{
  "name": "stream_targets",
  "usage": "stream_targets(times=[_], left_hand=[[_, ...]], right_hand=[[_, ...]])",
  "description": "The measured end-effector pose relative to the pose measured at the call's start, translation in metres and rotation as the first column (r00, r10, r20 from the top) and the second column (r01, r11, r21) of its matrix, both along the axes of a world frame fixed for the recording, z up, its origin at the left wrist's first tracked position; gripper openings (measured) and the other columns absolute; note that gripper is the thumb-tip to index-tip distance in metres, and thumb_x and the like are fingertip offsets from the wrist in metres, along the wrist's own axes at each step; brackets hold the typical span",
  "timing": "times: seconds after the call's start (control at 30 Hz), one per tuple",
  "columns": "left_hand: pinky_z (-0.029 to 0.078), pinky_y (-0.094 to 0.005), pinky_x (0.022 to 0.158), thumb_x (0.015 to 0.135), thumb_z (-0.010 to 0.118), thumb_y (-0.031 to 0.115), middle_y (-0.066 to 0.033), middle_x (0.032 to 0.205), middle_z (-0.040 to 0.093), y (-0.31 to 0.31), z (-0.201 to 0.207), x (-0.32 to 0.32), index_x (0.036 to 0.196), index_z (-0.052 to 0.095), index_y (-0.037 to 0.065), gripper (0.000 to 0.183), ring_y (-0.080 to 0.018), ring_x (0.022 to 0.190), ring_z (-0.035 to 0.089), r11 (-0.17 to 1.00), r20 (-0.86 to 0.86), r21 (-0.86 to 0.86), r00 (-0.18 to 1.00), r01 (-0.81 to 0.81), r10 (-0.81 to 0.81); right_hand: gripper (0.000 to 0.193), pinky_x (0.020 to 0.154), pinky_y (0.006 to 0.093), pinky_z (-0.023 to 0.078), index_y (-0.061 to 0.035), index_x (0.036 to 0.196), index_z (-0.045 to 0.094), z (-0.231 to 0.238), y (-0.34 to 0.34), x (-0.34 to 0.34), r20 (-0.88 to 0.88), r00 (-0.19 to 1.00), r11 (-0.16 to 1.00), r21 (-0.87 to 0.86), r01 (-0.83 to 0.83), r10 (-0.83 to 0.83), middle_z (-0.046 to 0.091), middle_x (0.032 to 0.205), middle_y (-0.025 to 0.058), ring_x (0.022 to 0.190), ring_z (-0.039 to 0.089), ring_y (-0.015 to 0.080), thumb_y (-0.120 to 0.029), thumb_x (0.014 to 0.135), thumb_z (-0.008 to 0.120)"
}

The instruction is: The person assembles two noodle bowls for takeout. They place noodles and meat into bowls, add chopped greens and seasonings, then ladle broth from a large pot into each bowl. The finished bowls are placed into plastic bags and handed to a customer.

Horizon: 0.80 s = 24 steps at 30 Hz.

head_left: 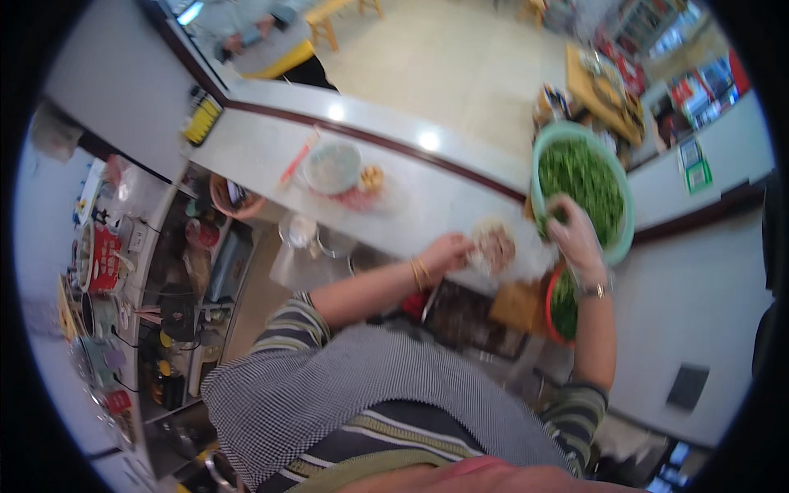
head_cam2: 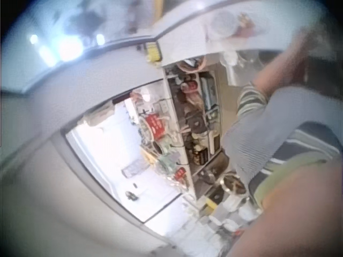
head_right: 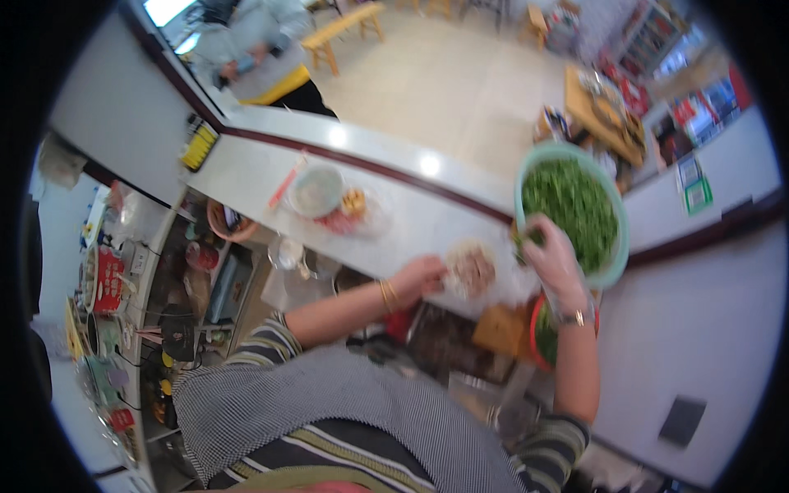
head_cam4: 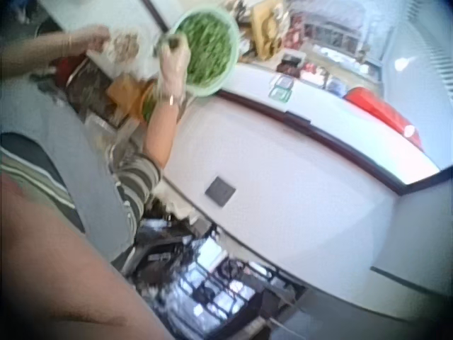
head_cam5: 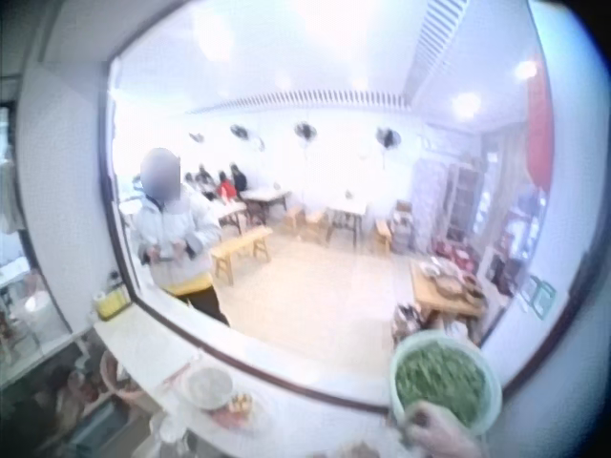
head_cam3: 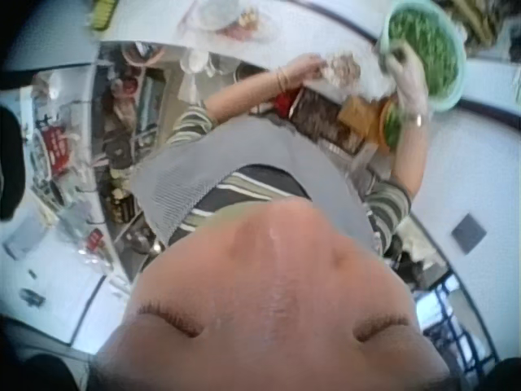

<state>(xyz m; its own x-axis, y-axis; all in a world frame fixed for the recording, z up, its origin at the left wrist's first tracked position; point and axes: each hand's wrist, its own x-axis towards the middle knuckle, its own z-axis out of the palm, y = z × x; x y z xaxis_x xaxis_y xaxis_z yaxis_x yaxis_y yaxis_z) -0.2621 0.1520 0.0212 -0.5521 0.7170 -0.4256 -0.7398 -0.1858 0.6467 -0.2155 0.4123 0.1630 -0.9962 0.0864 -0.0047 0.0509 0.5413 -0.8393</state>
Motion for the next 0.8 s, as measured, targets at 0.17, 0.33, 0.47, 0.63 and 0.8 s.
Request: stream_targets(times=[0.17,0.33,0.47,0.63,0.8], left_hand=[[0.055,-0.0353,0.085,0.092,0.059,0.015,-0.0099,0.108,0.066,-0.048,-0.01,0.002,0.108,0.059,0.003,0.02,-0.0183,0.096,0.066,0.999,0.099,0.039,0.994,-0.038,0.034],[0.051,-0.0341,0.094,0.091,0.059,0.015,-0.0085,0.113,0.064,-0.115,0.006,0.01,0.117,0.054,0.001,0.03,-0.0178,0.101,0.064,0.998,0.163,0.046,0.986,-0.053,0.045],[0.051,-0.035,0.095,0.09,0.059,0.015,-0.0091,0.12,0.063,-0.181,-0.003,0.013,0.126,0.052,0.0,0.039,-0.0187,0.107,0.063,0.995,0.105,0.055,0.991,-0.084,0.078],[0.049,-0.0347,0.099,0.09,0.061,0.017,-0.0097,0.129,0.059,-0.285,-0.026,0.026,0.136,0.045,0.001,0.052,-0.0187,0.115,0.06,0.983,0.032,-0.074,0.985,-0.167,0.17],[0.048,-0.0333,0.098,0.089,0.059,0.015,-0.0077,0.125,0.06,-0.388,-0.044,0.05,0.137,0.047,0.002,0.051,-0.0169,0.114,0.059,0.938,0.06,-0.169,0.947,-0.303,0.317]], right_hand=[[0.028,0.065,0.0286,0.051,0.0026,0.112,0.063,0.004,-0.092,0.016,0.147,0.989,0.999,0.026,-0.02,0.016,0.066,0.099,0.0098,0.072,0.061,0.0121,-0.009,0.087,0.062],[0.016,0.057,0.0233,0.048,0.0017,0.102,0.067,0.021,-0.163,0.012,-0.023,0.992,0.985,0.114,0.126,-0.124,0.067,0.091,0.0055,0.067,0.058,0.0068,-0.01,0.09,0.067],[0.018,0.069,0.0283,0.051,-0.002,0.103,0.068,0.009,-0.251,0.014,-0.182,0.982,0.965,0.262,0.0,0.049,0.067,0.098,0.0115,0.084,0.064,0.0169,-0.003,0.085,0.067],[0.03,0.081,0.0354,0.054,-0.0034,0.114,0.067,-0.006,-0.321,0.007,0.14,0.965,0.974,-0.083,-0.213,0.223,0.07,0.101,0.0155,0.089,0.069,0.0277,-0.003,0.084,0.066],[0.032,0.082,0.0396,0.054,-0.0016,0.116,0.065,-0.055,-0.336,-0.019,0.264,0.964,0.996,0.079,-0.046,0.024,0.07,0.098,0.0222,0.09,0.069,0.0351,-0.015,0.087,0.066]])
